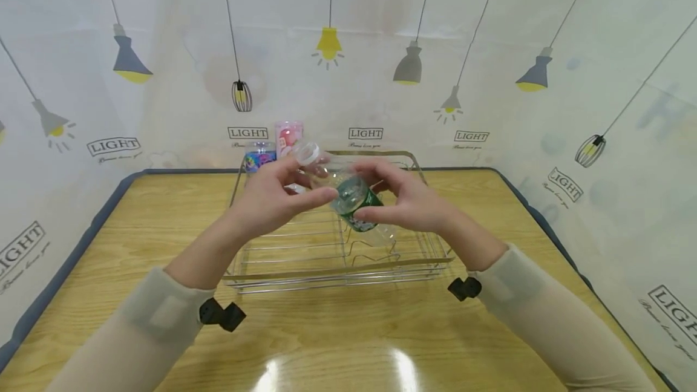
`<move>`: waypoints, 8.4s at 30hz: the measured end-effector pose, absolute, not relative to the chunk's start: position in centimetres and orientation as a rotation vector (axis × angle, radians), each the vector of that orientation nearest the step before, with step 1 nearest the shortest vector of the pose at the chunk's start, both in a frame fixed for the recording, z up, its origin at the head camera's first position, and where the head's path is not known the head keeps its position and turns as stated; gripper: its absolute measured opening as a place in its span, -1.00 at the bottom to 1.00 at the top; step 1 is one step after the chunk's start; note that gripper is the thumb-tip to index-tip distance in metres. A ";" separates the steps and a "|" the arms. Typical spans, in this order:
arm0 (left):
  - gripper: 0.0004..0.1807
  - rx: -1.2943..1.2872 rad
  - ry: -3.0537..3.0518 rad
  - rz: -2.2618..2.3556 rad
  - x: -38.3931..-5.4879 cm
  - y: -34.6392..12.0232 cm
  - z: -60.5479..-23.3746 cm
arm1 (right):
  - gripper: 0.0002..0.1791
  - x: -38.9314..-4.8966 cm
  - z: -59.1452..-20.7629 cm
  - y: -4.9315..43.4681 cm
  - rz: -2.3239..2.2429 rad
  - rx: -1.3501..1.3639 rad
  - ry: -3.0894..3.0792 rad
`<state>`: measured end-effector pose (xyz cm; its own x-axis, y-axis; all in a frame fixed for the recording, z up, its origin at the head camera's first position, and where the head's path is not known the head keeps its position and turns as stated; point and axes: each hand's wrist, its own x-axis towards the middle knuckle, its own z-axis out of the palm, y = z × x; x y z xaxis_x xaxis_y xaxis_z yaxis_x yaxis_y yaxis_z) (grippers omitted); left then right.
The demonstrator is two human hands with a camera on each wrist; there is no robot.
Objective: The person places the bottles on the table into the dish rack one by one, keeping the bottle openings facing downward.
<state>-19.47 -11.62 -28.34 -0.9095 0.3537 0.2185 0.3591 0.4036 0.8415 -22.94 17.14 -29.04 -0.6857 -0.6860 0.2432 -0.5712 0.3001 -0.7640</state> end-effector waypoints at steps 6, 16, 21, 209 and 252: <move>-0.47 -0.648 -2.599 -1.700 -19.2 -12.0 -28.6 | -0.15 -23.0 -29.4 17.2 -1.310 -1.154 2.460; -0.46 -0.720 -2.406 -1.964 -19.5 -13.9 -29.3 | -0.18 -23.6 -30.6 19.3 -1.406 -1.099 2.435; -0.41 -0.745 -2.353 -2.050 -19.2 -14.8 -29.8 | -0.16 -23.6 -31.2 20.1 -1.396 -1.051 2.407; -0.30 -0.252 -2.809 -1.313 -11.9 -25.7 -39.3 | -0.04 -33.2 -28.5 5.8 -2.246 -0.506 2.166; -0.34 -0.245 -2.806 -1.313 -12.5 -26.0 -39.4 | 0.11 -35.3 -34.5 7.8 -1.794 -0.357 2.446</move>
<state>-12.47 -26.03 -39.44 -0.9870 0.1279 0.0972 0.1566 0.6308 0.7600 -35.34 7.85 -34.45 -0.9688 -0.2383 0.0674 -0.1360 0.2843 -0.9490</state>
